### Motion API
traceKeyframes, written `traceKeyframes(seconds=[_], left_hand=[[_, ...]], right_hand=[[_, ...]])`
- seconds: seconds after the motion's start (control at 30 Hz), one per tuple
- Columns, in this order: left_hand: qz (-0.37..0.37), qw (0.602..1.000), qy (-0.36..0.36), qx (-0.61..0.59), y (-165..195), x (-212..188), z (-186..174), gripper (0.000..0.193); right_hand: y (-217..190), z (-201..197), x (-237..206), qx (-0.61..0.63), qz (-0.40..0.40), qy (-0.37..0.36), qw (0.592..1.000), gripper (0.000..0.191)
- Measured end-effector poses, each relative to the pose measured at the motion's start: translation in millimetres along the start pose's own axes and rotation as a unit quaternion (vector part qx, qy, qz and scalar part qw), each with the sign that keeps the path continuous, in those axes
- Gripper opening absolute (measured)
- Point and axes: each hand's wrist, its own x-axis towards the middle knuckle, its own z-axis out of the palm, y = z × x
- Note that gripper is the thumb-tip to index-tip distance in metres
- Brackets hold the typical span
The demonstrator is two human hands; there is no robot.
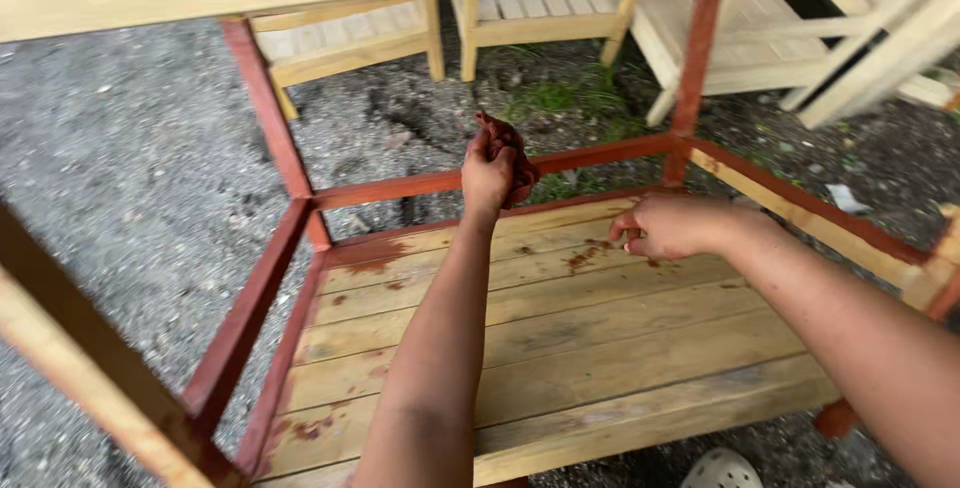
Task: The person kneels on the ground and applies red stain to a wooden bench frame using a cloth, wiping the seat slats and rails. They work the stain into the wood across the seat, repositioning the cloth in their hand as coverage builds, and continue coating the remaining bare areas of the seat.
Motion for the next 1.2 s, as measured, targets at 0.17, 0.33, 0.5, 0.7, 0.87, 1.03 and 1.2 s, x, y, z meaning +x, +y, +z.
traceKeyframes(seconds=[0.17, 0.33, 0.5, 0.7, 0.87, 1.03, 1.2], left_hand=[[-0.050, 0.994, -0.098, 0.026, 1.3, -9.4, 101.5, 0.042], [0.026, 0.982, -0.169, 0.076, 11.5, -19.2, 200.1, 0.040], [0.200, 0.959, -0.145, 0.138, 11.4, -0.8, 293.7, 0.047], [0.380, 0.871, -0.181, 0.253, 28.2, 60.6, 397.2, 0.039], [0.449, 0.789, -0.158, 0.388, 62.0, 150.5, 459.5, 0.037], [0.411, 0.846, -0.151, 0.305, 30.4, 157.0, 463.0, 0.038], [0.344, 0.839, -0.307, 0.287, -12.7, 97.0, 437.0, 0.020]], right_hand=[[64.7, 14.4, -36.4, -0.006, 0.030, 0.024, 0.999, 0.035], [120.8, 30.9, -75.9, 0.002, -0.015, 0.145, 0.989, 0.041], [149.7, 62.6, -87.7, 0.092, -0.061, 0.307, 0.945, 0.047], [176.4, 55.7, -75.2, 0.178, 0.015, 0.353, 0.918, 0.052], [192.0, 30.7, -86.0, 0.256, 0.060, 0.341, 0.902, 0.062], [192.4, 23.5, -81.7, 0.276, 0.063, 0.363, 0.888, 0.074], [185.8, 30.0, -71.5, 0.253, 0.098, 0.308, 0.912, 0.073]])
